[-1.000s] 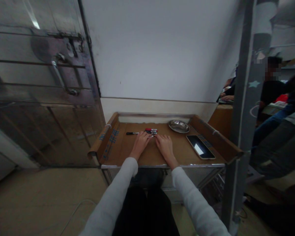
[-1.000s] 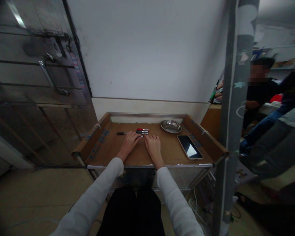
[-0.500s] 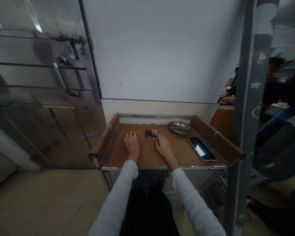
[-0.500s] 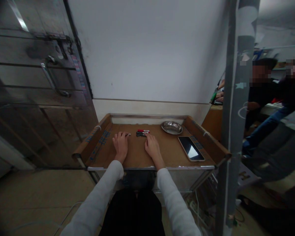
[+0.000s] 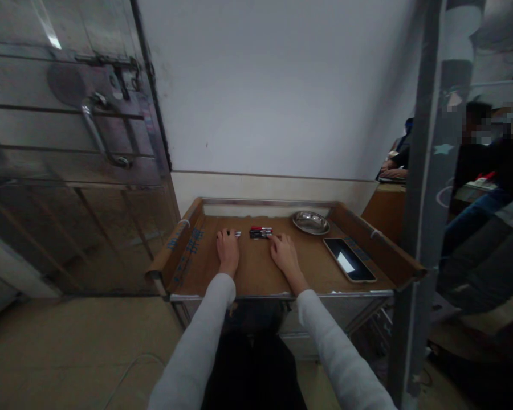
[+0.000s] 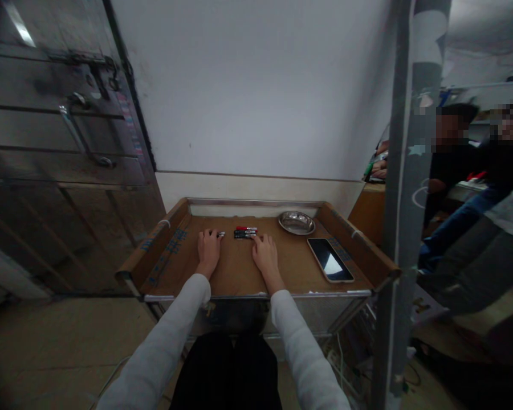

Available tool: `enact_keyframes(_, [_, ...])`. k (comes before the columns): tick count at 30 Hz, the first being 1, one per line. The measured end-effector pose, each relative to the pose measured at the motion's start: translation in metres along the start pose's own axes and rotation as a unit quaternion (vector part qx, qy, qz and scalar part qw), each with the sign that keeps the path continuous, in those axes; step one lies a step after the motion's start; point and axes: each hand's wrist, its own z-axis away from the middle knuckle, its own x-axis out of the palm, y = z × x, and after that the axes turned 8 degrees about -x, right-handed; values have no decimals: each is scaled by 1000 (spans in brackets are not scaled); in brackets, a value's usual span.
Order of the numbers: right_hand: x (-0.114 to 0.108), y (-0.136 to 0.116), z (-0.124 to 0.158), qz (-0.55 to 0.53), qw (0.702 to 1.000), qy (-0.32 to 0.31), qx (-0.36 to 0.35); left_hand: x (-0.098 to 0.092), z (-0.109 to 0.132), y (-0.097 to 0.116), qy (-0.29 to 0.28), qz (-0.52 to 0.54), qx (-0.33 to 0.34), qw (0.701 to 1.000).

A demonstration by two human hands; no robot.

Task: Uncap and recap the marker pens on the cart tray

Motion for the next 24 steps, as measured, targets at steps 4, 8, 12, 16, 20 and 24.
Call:
enact_keyframes(4, [2,2,-2,11,1000,-11,1,-1,-2,2,-11,23,14,1000])
enact_keyframes(8, [4,2,-5,21,1000,-13,-2,-3,1,10,-39,46,83,995])
enact_keyframes(12, [6,2,-8,35,999,-1,0,0,7,20,-105,74,194,973])
enact_keyframes(16, [7,2,-11,40,999,-8,8,7,6,26,-130,104,185,969])
enact_keyframes(20, [7,2,-13,26,999,-18,-15,10,4,28,-139,125,171,967])
enact_keyframes(24, [6,2,-13,16,999,-23,-18,9,4,30,-143,124,163,968])
